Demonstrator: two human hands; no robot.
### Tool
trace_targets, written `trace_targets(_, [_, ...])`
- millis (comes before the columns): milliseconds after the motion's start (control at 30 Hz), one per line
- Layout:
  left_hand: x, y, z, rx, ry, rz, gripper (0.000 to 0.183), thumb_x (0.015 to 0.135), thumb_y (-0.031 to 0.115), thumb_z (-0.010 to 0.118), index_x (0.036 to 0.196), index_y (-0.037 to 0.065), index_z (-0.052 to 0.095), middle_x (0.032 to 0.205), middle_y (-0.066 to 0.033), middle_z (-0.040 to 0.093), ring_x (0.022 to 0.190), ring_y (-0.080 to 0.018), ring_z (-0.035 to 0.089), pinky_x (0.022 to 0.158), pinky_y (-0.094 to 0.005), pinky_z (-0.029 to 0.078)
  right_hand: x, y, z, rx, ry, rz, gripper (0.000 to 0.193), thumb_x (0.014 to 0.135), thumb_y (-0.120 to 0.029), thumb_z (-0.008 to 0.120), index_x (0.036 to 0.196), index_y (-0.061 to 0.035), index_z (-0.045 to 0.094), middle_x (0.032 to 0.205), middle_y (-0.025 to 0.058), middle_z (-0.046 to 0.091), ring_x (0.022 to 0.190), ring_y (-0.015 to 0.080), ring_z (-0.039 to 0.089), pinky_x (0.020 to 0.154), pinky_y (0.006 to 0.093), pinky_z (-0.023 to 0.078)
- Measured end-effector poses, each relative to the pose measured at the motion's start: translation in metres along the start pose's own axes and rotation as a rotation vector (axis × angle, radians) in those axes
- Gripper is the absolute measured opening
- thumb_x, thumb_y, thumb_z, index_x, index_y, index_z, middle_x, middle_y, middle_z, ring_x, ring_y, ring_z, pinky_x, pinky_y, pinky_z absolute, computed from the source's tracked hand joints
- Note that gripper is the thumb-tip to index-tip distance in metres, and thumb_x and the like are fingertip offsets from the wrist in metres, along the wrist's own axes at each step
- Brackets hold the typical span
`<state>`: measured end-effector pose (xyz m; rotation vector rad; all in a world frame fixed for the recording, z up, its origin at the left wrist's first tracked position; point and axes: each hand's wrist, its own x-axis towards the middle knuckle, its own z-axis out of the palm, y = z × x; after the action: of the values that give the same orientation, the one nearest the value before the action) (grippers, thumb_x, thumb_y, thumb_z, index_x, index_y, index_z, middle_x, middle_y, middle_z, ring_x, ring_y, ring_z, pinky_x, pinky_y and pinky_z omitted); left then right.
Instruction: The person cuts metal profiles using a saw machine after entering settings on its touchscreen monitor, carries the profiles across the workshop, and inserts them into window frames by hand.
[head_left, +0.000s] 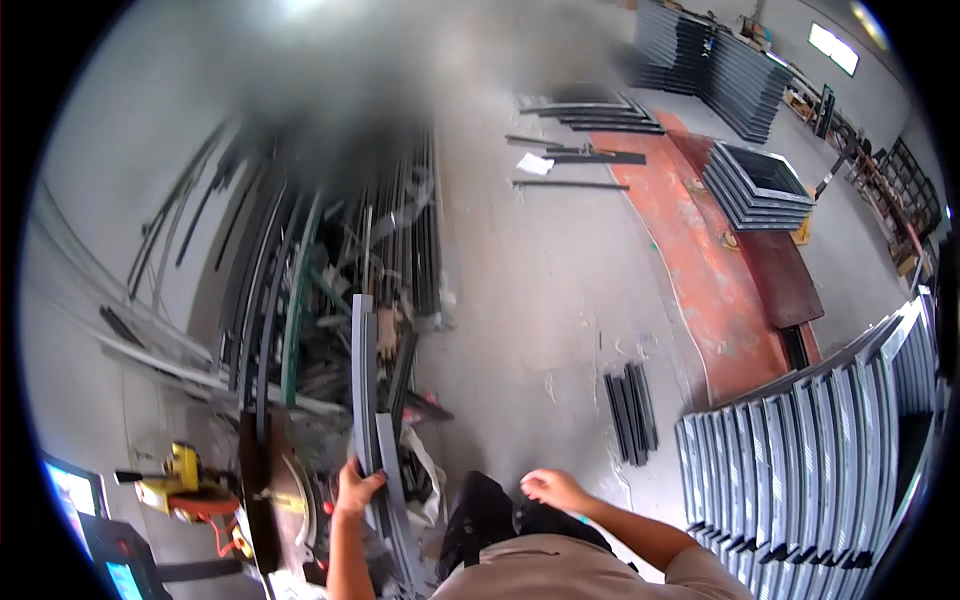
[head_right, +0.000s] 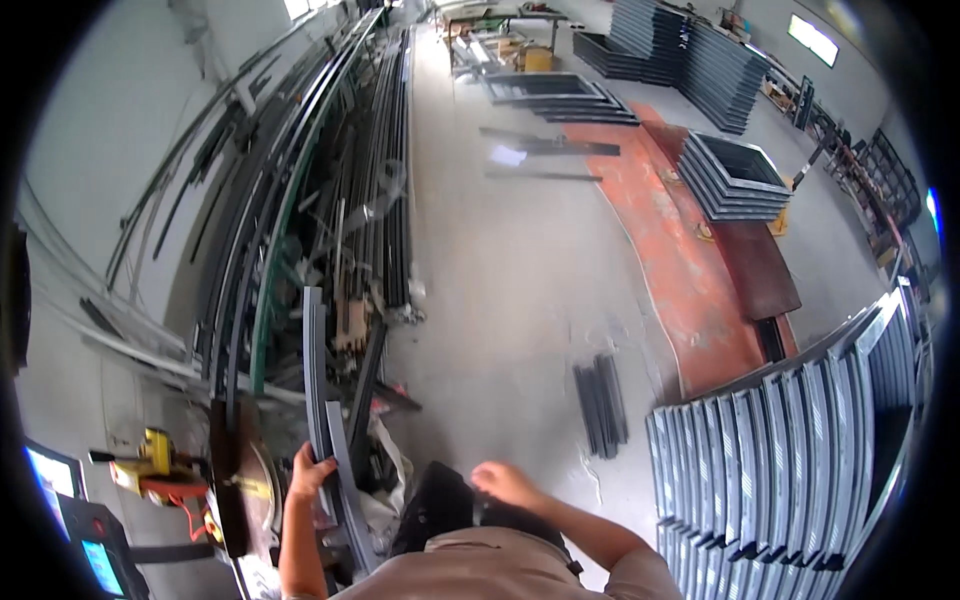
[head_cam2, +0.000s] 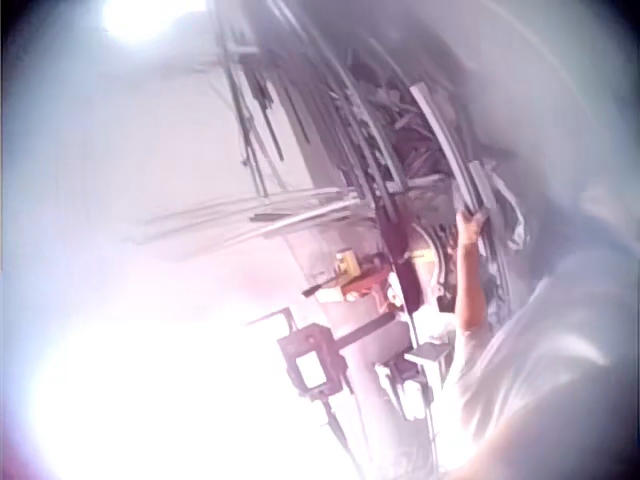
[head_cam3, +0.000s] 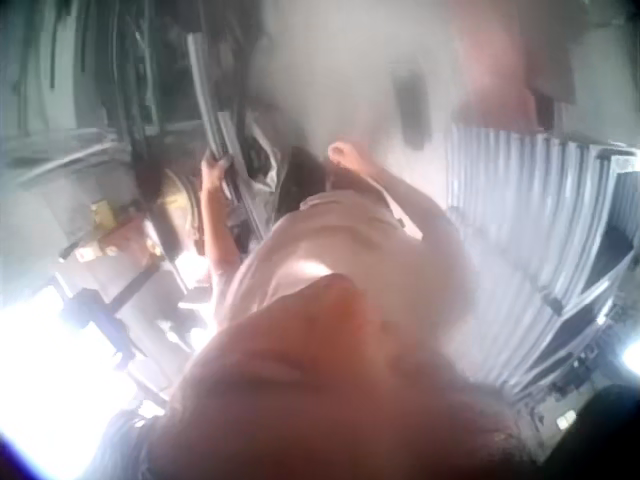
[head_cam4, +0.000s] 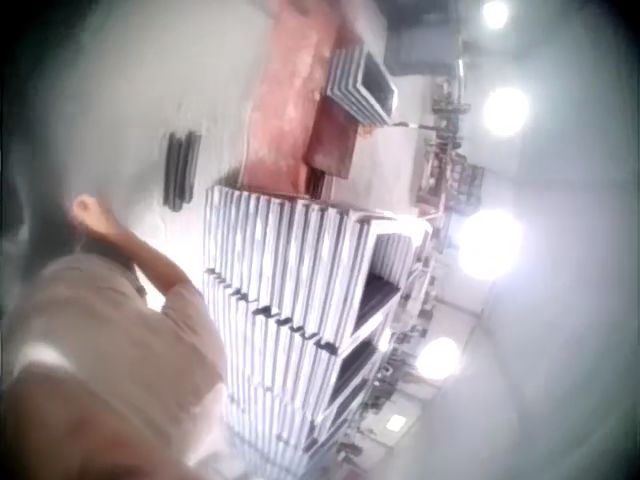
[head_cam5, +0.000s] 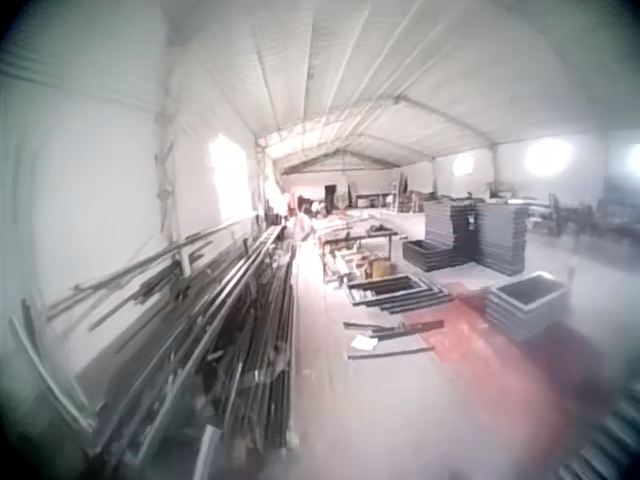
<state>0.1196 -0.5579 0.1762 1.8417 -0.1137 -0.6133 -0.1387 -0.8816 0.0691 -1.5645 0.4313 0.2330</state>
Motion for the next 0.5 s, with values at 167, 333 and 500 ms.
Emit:
trace_targets(167, [0.084,0.115,0.083,-0.206,-0.032,0.216,0.039,0.078,-0.001,0.073,0.115,-0.001,0.058,0.101,-0.0046,0.068,0.088,-0.0126,0.064,0.081,-0.0281,0.053,0.101,-0.090,0.003,-0.001,-0.108,-0.261,0.068,0.087,-0.034,0.075,0.140,-0.0018,0.046,0.129,0.0200,0.059,0.121,0.0264,0.058,0.097,0.0360,0.050])
trace_targets(333, [0.244,0.215,0.150,-0.452,-0.125,0.464,0.044,0.079,0.006,0.076,0.118,0.001,0.057,0.103,-0.0042,0.068,0.093,-0.0170,0.065,0.084,-0.0331,0.053,0.233,-0.162,-0.072,-0.082,-0.027,-0.574,0.095,0.080,-0.036,0.081,0.147,0.0048,0.029,0.136,0.0244,0.051,0.132,0.0351,0.045,0.109,0.0403,0.036])
trace_targets(500, [0.392,0.334,0.267,-0.675,-0.233,0.439,0.044,0.080,0.023,0.078,0.112,0.002,0.057,0.099,-0.0096,0.067,0.086,-0.0216,0.065,0.078,-0.0362,0.056,0.294,-0.257,-0.234,-0.031,0.205,-0.474,0.065,0.083,-0.027,0.078,0.135,-0.0026,0.048,0.101,0.0105,0.069,0.091,0.0174,0.065,0.086,0.0358,0.050])
